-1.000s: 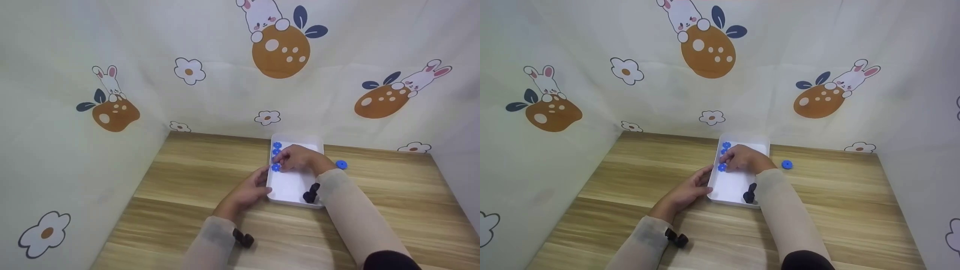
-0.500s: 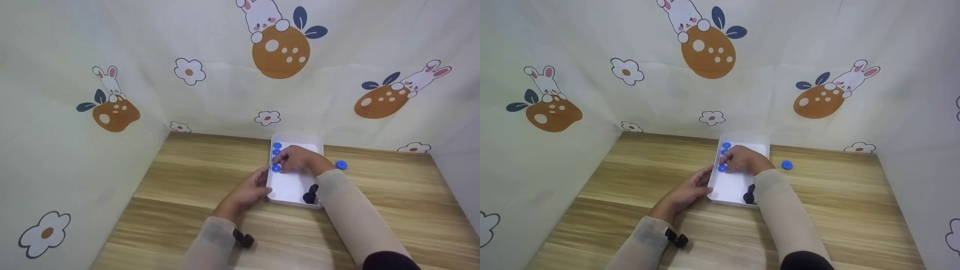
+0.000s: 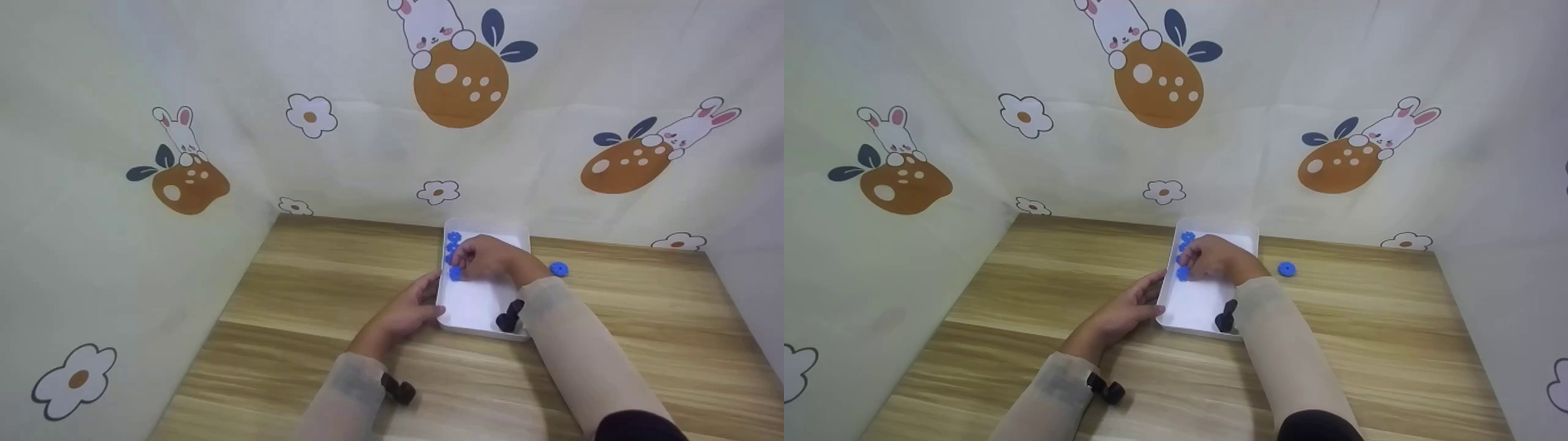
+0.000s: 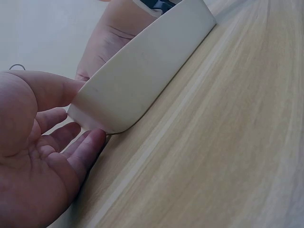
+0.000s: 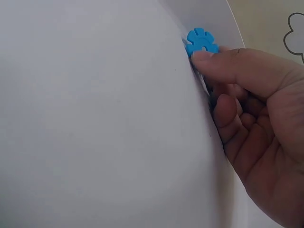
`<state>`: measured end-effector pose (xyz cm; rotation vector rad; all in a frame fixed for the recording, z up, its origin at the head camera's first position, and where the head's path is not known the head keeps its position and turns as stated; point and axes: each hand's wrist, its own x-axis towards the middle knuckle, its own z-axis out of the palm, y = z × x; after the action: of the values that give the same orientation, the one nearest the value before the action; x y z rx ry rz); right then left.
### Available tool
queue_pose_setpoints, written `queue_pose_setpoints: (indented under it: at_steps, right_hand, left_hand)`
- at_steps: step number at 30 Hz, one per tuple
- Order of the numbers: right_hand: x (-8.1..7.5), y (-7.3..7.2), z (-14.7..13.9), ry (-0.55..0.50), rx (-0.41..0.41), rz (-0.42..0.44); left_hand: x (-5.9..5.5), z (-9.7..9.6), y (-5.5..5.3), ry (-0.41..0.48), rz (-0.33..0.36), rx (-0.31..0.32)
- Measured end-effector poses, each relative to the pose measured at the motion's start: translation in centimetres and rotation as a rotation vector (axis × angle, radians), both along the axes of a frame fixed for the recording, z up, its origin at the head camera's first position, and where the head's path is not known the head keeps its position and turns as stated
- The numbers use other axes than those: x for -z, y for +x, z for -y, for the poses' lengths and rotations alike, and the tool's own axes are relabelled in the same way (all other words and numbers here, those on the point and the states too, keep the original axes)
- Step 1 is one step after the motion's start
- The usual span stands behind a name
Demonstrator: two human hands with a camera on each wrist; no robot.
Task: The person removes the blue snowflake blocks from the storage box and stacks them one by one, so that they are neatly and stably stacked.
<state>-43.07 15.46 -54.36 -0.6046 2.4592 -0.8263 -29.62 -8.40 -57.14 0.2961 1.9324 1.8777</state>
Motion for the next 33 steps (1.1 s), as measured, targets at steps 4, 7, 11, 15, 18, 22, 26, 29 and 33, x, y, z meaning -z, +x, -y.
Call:
queue_pose_setpoints:
  at_steps: [4,7,11,15,18,22,26,29,33]
  right_hand:
    - [0.0,-0.3,-0.2,-0.038,-0.004,0.010]
    - [0.0,-0.6,-0.5,-0.083,0.006,0.038]
    - [0.0,-0.9,-0.8,-0.165,0.030,0.088]
    - [-0.3,-1.0,-1.3,-0.237,0.068,0.124]
    - [-1.0,-0.7,-1.6,-0.269,0.097,0.138]
    - [-2.4,0.1,-2.2,-0.310,0.155,0.160]
    - [-3.6,1.1,-3.2,-0.338,0.240,0.173]
    - [-4.1,2.2,-4.1,-0.375,0.305,0.166]
    - [-4.5,3.5,-5.4,-0.471,0.371,0.139]
  left_hand:
    - [0.0,0.0,-0.1,-0.009,-0.005,0.003]
    - [0.0,0.0,-0.1,-0.013,-0.006,0.003]
    - [-0.1,0.0,0.0,-0.014,0.002,-0.002]
    - [-0.1,-0.1,0.1,-0.020,0.005,-0.004]
    - [-0.2,0.0,0.1,-0.021,-0.002,-0.003]
    - [-0.1,-0.1,0.1,0.012,0.014,-0.002]
    - [0.0,-0.2,0.0,-0.001,0.021,-0.012]
    - [0.0,-0.2,0.0,-0.040,0.011,-0.023]
    - [0.0,-0.1,0.0,-0.062,0.003,-0.034]
